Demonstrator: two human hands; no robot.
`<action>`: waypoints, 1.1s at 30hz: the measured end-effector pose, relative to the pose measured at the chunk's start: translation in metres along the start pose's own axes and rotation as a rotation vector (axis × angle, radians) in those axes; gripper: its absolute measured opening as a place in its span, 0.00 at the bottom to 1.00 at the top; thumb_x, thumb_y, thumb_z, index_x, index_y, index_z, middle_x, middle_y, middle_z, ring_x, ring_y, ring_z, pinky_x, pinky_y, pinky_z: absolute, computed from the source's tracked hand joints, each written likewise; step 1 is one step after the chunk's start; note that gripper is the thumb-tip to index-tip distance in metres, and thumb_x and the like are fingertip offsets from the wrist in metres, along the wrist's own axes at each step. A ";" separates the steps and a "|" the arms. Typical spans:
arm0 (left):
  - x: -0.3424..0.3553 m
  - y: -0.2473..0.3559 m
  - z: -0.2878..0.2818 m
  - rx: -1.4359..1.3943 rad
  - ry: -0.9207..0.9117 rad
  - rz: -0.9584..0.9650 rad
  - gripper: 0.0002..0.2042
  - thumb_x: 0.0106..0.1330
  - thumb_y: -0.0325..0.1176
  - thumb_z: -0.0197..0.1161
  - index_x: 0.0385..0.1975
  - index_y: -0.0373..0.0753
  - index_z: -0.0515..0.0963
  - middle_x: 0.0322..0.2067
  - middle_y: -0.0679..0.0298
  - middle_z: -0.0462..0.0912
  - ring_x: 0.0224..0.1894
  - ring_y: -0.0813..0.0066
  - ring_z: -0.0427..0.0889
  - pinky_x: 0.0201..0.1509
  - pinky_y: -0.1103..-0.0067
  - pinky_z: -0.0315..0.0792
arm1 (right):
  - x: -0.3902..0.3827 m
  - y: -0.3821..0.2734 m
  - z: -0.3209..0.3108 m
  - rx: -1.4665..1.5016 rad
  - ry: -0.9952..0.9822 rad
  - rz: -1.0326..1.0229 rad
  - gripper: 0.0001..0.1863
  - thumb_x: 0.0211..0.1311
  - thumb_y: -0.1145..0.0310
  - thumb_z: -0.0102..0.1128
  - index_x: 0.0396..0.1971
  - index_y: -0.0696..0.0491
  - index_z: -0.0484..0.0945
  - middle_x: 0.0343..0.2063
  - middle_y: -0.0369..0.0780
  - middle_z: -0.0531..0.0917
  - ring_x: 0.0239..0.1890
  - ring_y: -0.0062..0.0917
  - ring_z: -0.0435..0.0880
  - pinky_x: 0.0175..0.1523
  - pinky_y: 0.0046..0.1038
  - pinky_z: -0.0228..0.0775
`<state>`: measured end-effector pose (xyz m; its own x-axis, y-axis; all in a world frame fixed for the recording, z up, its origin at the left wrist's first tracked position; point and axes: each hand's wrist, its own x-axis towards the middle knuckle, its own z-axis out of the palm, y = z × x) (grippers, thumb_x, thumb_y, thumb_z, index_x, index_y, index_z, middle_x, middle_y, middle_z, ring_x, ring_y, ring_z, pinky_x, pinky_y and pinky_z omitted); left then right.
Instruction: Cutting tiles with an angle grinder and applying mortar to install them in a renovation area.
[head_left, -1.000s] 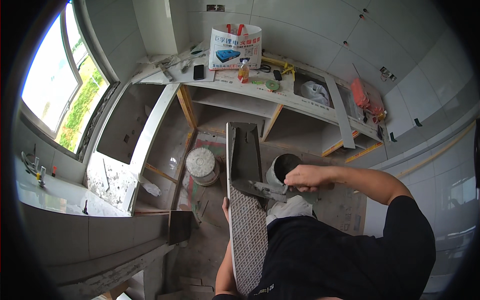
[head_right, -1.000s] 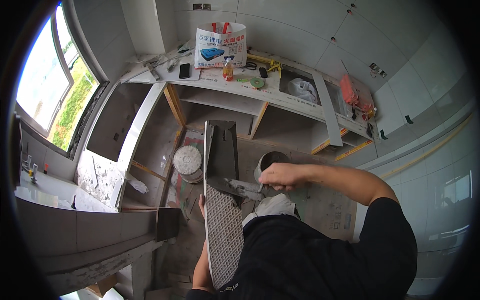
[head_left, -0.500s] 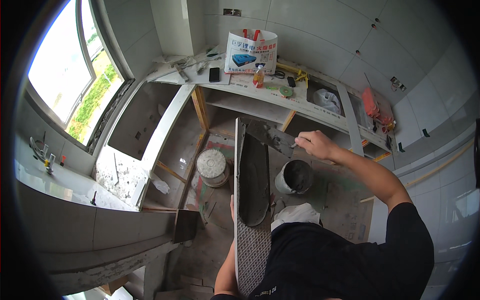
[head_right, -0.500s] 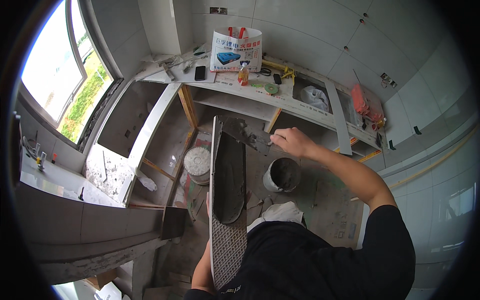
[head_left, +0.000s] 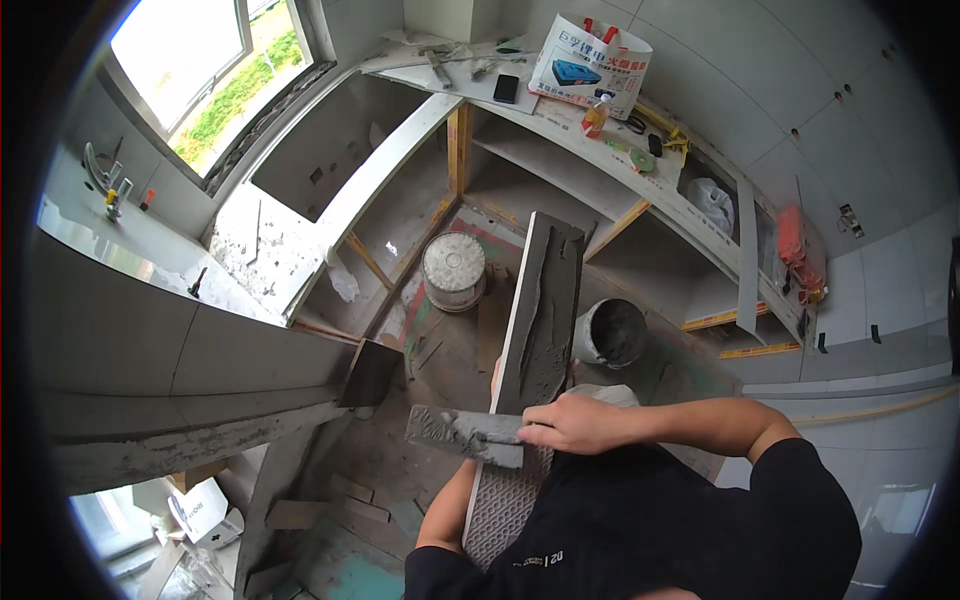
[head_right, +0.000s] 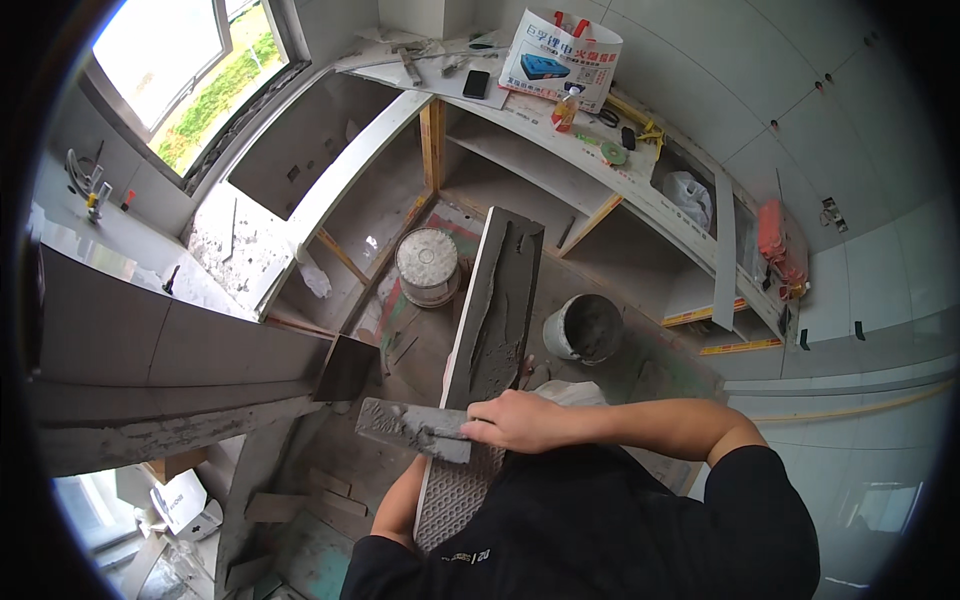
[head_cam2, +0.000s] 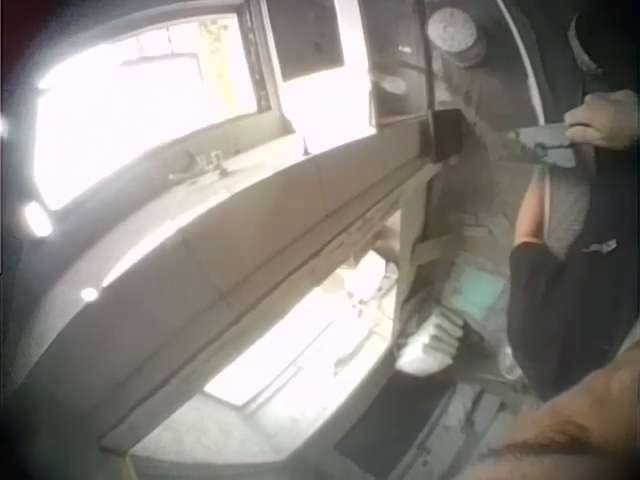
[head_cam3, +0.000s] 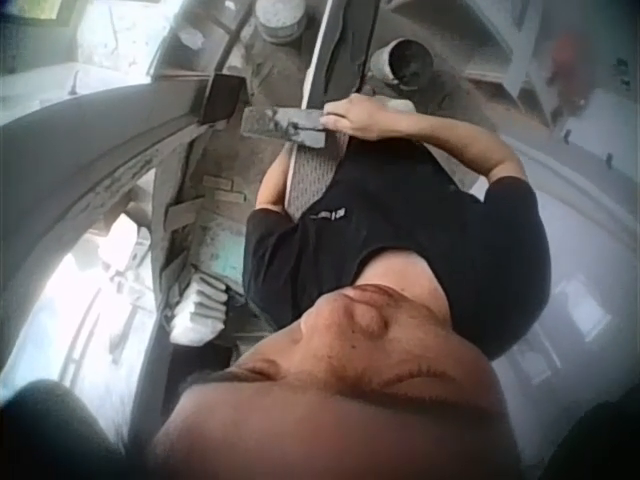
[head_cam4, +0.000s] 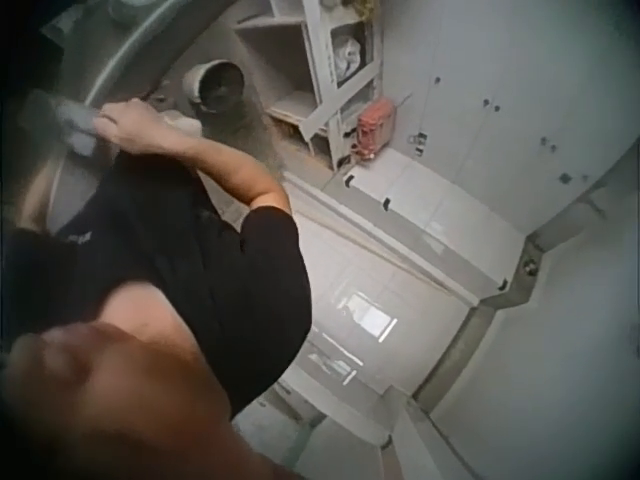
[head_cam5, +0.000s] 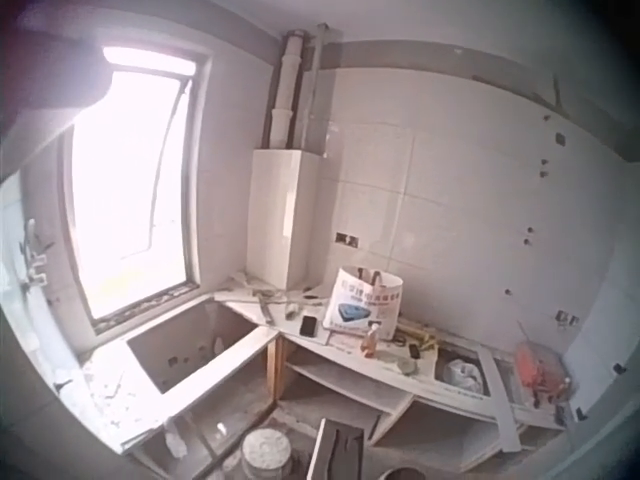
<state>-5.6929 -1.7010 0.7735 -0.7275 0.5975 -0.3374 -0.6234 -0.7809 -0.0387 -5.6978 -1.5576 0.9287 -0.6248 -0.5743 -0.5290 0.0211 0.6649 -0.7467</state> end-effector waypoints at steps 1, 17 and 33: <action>-0.003 0.001 0.003 -0.018 0.030 -0.018 0.21 0.89 0.49 0.53 0.67 0.41 0.81 0.62 0.56 0.88 0.64 0.58 0.88 0.75 0.49 0.80 | 0.001 -0.003 0.008 0.029 0.025 -0.037 0.22 0.88 0.50 0.56 0.54 0.54 0.86 0.36 0.53 0.90 0.43 0.55 0.91 0.50 0.50 0.81; 0.029 0.097 -0.134 -0.179 0.242 0.003 0.36 0.78 0.61 0.58 0.77 0.42 0.76 0.70 0.55 0.84 0.67 0.50 0.86 0.81 0.40 0.71 | 0.012 0.247 -0.061 0.828 0.736 0.511 0.23 0.91 0.51 0.54 0.39 0.57 0.79 0.18 0.34 0.75 0.11 0.17 0.70 0.16 0.26 0.62; 0.280 0.164 -0.330 -0.232 0.492 0.328 0.41 0.71 0.66 0.64 0.77 0.45 0.74 0.72 0.57 0.79 0.68 0.52 0.80 0.78 0.38 0.68 | 0.174 0.484 -0.011 0.746 0.393 0.834 0.22 0.87 0.53 0.58 0.37 0.57 0.82 0.18 0.35 0.77 0.12 0.18 0.72 0.19 0.29 0.64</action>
<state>-5.9044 -1.7225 0.3627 -0.6189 0.2099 -0.7569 -0.2721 -0.9613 -0.0441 -5.8049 -1.3307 0.4792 -0.3964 0.1772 -0.9008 0.9040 0.2468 -0.3492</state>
